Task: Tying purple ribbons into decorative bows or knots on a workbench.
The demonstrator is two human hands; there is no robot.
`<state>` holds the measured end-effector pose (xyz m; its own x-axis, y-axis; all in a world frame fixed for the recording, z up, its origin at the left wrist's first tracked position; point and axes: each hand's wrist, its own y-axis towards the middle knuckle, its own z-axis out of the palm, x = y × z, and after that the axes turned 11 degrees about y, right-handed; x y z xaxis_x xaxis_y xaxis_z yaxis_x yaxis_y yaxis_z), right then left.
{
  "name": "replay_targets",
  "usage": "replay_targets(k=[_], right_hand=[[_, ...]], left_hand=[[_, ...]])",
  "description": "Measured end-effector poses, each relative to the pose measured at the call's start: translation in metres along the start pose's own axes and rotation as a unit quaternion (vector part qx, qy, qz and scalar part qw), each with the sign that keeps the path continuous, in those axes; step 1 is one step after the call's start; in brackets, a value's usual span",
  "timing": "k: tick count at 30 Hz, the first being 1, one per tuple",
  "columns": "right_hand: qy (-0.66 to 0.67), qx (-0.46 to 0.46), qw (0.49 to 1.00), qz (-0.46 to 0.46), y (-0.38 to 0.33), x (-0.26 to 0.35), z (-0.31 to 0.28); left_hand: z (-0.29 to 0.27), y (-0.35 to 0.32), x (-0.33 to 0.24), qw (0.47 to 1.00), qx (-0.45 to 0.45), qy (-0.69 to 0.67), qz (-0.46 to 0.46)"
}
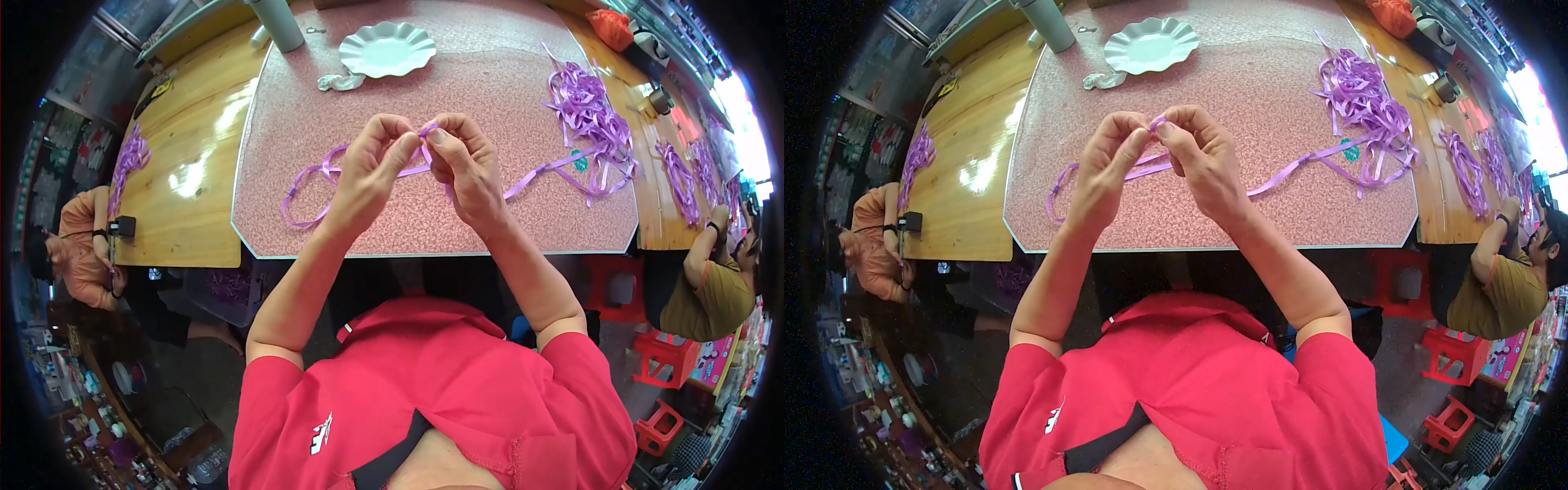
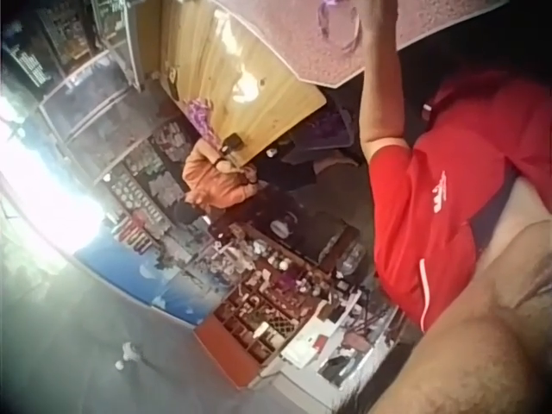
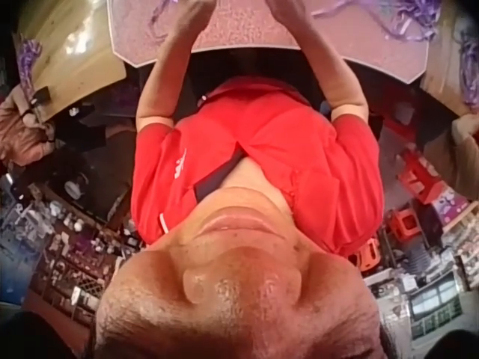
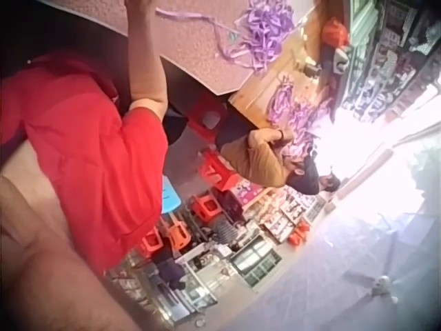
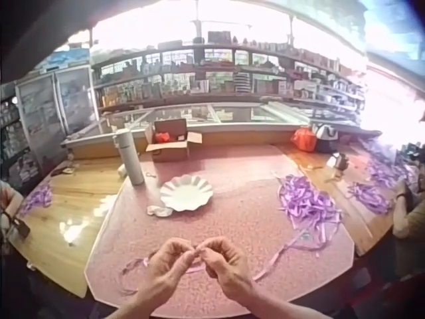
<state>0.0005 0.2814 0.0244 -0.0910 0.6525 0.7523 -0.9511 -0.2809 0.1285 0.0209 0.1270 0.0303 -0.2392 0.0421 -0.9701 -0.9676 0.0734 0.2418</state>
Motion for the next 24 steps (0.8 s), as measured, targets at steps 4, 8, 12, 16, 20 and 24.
replay_targets(k=[4,8,12,16,20,24], right_hand=[[-0.277,0.095,0.934,-0.204,0.008,-0.002,-0.011],[-0.414,0.165,0.832,-0.330,0.016,0.016,-0.014],[-0.482,0.149,0.779,-0.372,0.017,0.017,-0.017],[-0.503,0.133,0.761,-0.386,0.016,0.017,-0.017],[-0.499,0.129,0.770,-0.376,0.016,0.016,-0.015],[-0.493,0.119,0.780,-0.367,0.018,0.012,-0.017]], left_hand=[[-0.010,0.009,0.002,0.972,0.079,-0.204,-0.085],[-0.016,0.013,0.004,0.949,0.101,-0.260,-0.147],[-0.013,0.010,0.007,0.958,0.076,-0.244,-0.134],[0.001,0.002,0.003,0.988,0.001,-0.132,-0.082],[0.009,0.002,0.013,0.994,-0.048,-0.083,-0.044],[0.013,0.005,0.022,0.993,-0.086,-0.076,-0.018]])
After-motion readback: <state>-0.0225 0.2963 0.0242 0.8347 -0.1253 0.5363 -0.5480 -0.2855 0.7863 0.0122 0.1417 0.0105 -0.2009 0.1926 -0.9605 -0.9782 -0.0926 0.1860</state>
